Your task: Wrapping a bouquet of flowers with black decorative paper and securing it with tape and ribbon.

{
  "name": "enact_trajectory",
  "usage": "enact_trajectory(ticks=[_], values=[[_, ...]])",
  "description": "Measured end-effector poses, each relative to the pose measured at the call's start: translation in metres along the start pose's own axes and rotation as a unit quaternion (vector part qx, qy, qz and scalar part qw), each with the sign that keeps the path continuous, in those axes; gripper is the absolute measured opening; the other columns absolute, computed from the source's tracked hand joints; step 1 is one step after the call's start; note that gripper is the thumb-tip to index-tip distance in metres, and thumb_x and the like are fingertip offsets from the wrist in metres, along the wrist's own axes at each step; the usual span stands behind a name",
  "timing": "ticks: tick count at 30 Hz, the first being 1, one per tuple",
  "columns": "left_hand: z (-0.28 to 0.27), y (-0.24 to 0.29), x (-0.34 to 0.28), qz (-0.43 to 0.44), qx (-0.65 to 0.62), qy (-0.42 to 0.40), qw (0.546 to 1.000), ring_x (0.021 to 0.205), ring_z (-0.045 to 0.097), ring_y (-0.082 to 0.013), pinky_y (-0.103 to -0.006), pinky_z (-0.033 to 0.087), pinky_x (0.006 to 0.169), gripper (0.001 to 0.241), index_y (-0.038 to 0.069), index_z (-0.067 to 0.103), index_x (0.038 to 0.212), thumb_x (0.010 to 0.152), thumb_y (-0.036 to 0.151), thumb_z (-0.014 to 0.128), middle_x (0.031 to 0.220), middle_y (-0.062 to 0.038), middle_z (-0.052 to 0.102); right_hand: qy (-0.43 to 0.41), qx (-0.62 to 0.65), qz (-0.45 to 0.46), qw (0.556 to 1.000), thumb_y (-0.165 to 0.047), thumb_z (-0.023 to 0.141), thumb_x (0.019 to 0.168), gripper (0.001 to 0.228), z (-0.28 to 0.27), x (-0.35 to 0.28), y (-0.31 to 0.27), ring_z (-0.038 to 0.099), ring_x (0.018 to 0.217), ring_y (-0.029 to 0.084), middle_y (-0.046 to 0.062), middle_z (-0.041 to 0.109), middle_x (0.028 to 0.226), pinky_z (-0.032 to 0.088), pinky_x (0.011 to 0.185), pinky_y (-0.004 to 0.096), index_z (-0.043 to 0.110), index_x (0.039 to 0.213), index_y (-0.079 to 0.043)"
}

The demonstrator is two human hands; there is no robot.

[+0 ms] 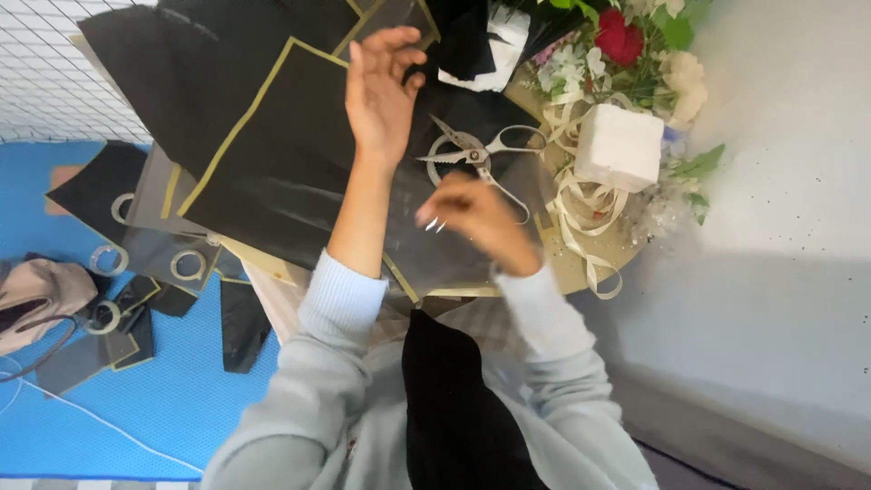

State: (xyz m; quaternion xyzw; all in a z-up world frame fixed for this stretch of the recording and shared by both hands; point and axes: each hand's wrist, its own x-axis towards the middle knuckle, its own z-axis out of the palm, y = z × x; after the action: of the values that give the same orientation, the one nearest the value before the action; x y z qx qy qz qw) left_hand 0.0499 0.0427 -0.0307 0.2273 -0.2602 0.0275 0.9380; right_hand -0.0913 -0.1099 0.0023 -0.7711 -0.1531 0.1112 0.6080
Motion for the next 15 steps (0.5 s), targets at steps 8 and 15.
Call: enact_trajectory(ticks=[8, 15], values=[[0.0, -0.001, -0.001, 0.011, -0.014, -0.035, 0.999, 0.106, 0.057, -0.0159, -0.0325, 0.037, 0.087, 0.044, 0.011, 0.065, 0.124, 0.108, 0.047, 0.045, 0.128, -0.004, 0.063, -0.026, -0.056, 0.02, 0.998, -0.015, 0.081, 0.082, 0.014, 0.064, -0.002, 0.038, 0.051, 0.064, 0.011, 0.003, 0.061, 0.078, 0.041, 0.058, 0.024, 0.078, 0.084, -0.001], [0.003, -0.002, -0.001, 0.0, -0.013, -0.026, 1.0, 0.102, 0.058, -0.0151, -0.0323, 0.037, 0.087, 0.044, 0.01, 0.066, 0.12, 0.106, 0.047, 0.047, 0.124, -0.004, 0.064, 0.033, -0.281, 0.067, 0.957, -0.032, 0.08, 0.077, 0.021, 0.078, -0.01, 0.017, 0.057, 0.064, 0.017, -0.001, 0.057, 0.065, 0.043, 0.058, 0.032, 0.077, 0.072, -0.012]])
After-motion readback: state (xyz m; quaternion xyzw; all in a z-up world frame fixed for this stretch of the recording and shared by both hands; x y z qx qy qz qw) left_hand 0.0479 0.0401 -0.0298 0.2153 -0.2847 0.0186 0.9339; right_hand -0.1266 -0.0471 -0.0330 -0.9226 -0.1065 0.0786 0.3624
